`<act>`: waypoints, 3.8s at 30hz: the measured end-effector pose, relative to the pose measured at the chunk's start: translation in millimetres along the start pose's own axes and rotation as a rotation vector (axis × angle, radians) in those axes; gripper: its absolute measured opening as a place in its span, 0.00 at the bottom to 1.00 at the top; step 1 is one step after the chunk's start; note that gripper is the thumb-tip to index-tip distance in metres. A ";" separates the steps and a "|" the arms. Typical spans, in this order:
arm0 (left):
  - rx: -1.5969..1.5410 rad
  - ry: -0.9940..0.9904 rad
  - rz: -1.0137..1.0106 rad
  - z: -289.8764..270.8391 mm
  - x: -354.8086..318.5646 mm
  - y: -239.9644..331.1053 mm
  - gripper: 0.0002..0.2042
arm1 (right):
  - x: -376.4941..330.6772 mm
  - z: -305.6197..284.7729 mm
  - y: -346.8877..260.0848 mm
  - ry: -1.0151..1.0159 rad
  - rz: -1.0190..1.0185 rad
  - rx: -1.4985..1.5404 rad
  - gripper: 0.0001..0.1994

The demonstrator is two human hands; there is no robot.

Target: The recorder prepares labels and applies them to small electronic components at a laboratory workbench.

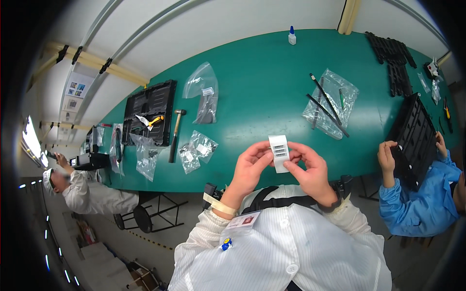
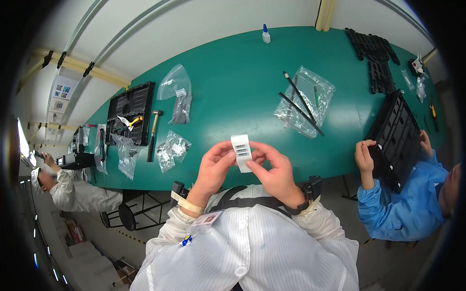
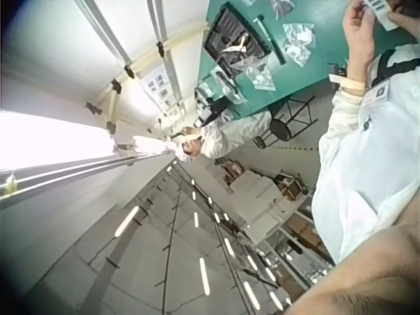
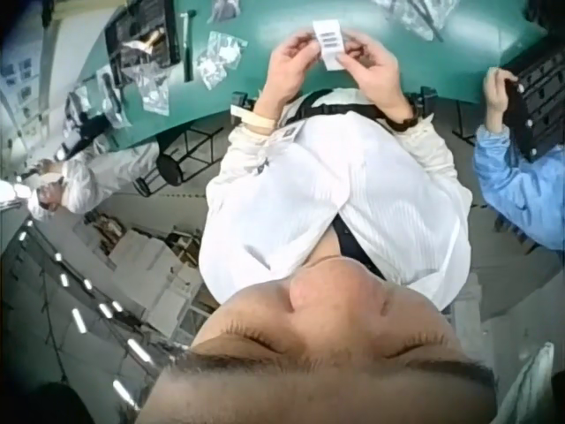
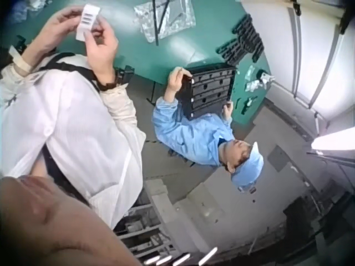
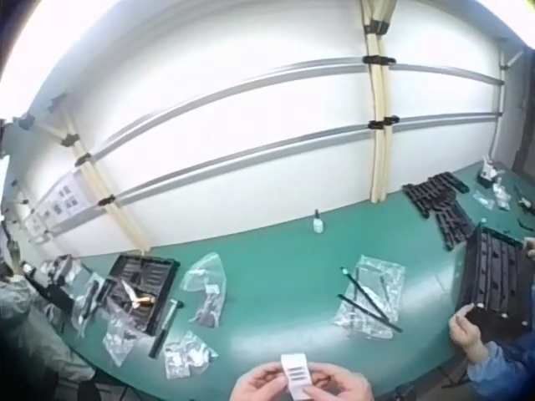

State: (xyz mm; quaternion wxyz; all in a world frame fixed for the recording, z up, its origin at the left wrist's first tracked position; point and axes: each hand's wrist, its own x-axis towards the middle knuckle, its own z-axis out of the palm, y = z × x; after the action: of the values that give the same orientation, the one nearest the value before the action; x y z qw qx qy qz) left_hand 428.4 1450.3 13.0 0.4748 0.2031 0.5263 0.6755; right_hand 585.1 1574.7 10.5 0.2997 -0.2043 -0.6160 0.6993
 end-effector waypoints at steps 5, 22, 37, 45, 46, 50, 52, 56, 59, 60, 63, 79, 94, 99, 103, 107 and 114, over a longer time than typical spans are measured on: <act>0.007 -0.002 0.004 -2.7 1.9 -2.0 0.17 | 1.6 -0.7 2.4 -0.003 0.005 -0.006 0.23; 0.171 0.069 0.061 3.2 -0.2 1.7 0.15 | 8.9 2.2 -9.2 0.099 -0.314 -0.420 0.13; 0.179 0.134 0.115 9.1 -9.2 -3.0 0.08 | 7.9 12.7 -3.7 0.031 -0.142 -0.259 0.07; 0.104 0.156 0.034 15.1 -6.7 2.2 0.07 | 6.9 8.8 -3.8 -0.004 -0.095 -0.204 0.06; 0.103 0.155 0.033 15.7 -6.4 3.2 0.07 | 6.8 8.2 -4.0 -0.006 -0.097 -0.201 0.06; 0.103 0.168 -0.036 17.4 -6.3 4.8 0.06 | 7.1 6.4 -4.5 -0.013 -0.138 -0.231 0.07; 0.102 0.172 -0.045 18.7 -7.1 4.4 0.06 | 7.2 5.9 -6.6 -0.025 -0.156 -0.248 0.07; 0.136 0.196 0.027 23.6 -10.7 1.1 0.06 | 6.9 5.4 -7.0 -0.047 -0.155 -0.245 0.07; 0.168 0.235 0.096 26.9 -16.0 -0.5 0.06 | 5.6 6.4 -5.4 -0.075 -0.135 -0.227 0.07; 0.198 0.250 0.123 27.5 -18.4 -0.7 0.06 | 4.8 6.7 -3.3 -0.087 -0.122 -0.204 0.07; 0.226 0.264 0.149 28.7 -23.3 -4.2 0.07 | 2.3 4.6 1.9 -0.102 -0.073 -0.151 0.06; 0.237 0.350 0.152 30.5 -30.3 -12.5 0.07 | -9.4 -14.0 22.4 -0.004 0.244 0.129 0.08; -0.034 0.584 -0.004 -55.2 -22.3 -56.6 0.10 | -20.1 11.1 32.5 0.065 0.281 0.119 0.08; 0.151 0.556 0.029 -93.2 -54.1 -42.9 0.10 | -20.3 57.5 43.6 0.022 0.264 0.093 0.07; 0.146 0.353 -0.040 -123.7 -89.0 -13.8 0.09 | -15.1 114.0 49.2 -0.003 0.106 -0.153 0.05; 0.095 0.208 -0.018 -170.3 -131.7 14.9 0.09 | -8.5 200.9 42.6 0.020 -0.222 -0.453 0.03; -0.069 0.305 0.021 -250.5 -182.8 40.1 0.12 | -11.9 324.5 57.0 -0.154 -0.600 -0.715 0.08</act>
State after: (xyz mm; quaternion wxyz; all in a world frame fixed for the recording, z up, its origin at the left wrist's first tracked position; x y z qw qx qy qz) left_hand 302.6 1164.3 -0.6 0.3889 0.0874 0.5666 0.7212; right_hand 371.8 1323.4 4.6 0.3527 -0.0551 -0.8705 0.3389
